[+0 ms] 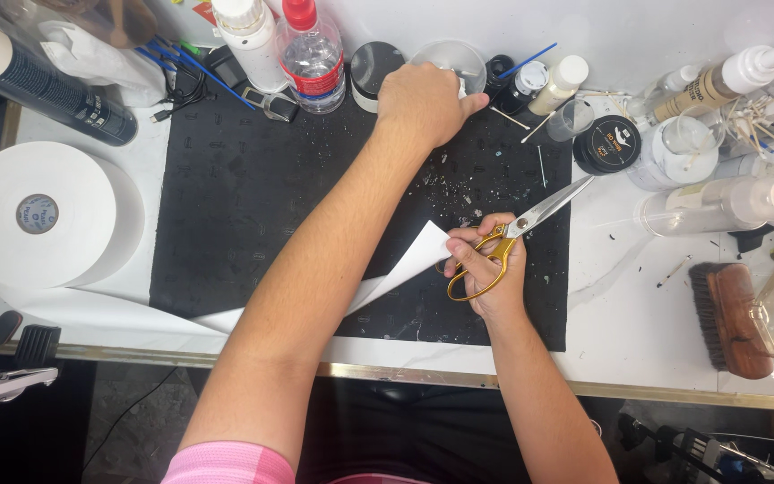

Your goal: The person repeatedly cuts short lengths from a roll of white adhesive tape using gold-handled scissors. Each cut piece is placed into a clear plastic container on the workbench. The person continues this process throughout the clip.

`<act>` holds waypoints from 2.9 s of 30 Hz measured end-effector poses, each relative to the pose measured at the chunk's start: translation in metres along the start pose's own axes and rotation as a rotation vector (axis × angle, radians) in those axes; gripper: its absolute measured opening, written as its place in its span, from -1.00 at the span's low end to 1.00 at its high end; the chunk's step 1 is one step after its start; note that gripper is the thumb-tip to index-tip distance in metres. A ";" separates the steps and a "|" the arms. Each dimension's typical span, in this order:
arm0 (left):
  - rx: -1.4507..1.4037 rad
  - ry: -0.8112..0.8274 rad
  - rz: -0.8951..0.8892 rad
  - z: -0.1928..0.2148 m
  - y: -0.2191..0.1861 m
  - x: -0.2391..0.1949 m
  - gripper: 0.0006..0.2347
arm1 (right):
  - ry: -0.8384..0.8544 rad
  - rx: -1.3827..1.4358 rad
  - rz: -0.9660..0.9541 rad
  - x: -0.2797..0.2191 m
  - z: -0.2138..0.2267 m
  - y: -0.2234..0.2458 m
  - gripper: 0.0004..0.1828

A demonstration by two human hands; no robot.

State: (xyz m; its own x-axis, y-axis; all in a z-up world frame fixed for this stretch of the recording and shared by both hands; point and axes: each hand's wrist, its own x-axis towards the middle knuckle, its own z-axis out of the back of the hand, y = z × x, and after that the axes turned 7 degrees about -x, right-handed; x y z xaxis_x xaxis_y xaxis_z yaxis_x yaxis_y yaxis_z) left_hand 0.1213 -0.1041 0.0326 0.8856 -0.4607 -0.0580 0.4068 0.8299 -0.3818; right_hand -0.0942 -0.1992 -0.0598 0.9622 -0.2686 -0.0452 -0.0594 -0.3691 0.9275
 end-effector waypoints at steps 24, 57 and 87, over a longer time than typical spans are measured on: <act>-1.531 0.634 0.161 -0.045 0.066 -0.187 -0.88 | 0.181 -0.002 0.181 0.000 0.013 -0.004 -0.62; -1.375 0.258 -0.317 -0.021 0.089 -0.142 -0.37 | 0.371 -1.079 -0.545 -0.028 -0.039 0.081 -0.43; -1.271 0.304 -0.338 -0.014 0.087 -0.137 -0.36 | 0.434 -0.976 -0.477 -0.015 -0.034 0.077 -0.40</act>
State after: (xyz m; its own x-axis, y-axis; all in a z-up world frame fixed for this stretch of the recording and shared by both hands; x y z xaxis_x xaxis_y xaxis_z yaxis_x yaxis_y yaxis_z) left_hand 0.0320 0.0265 -0.0055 0.6324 -0.7714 0.0702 -0.0409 -0.1238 -0.9915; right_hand -0.1039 -0.1934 0.0253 0.8529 0.1090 -0.5106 0.3802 0.5405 0.7505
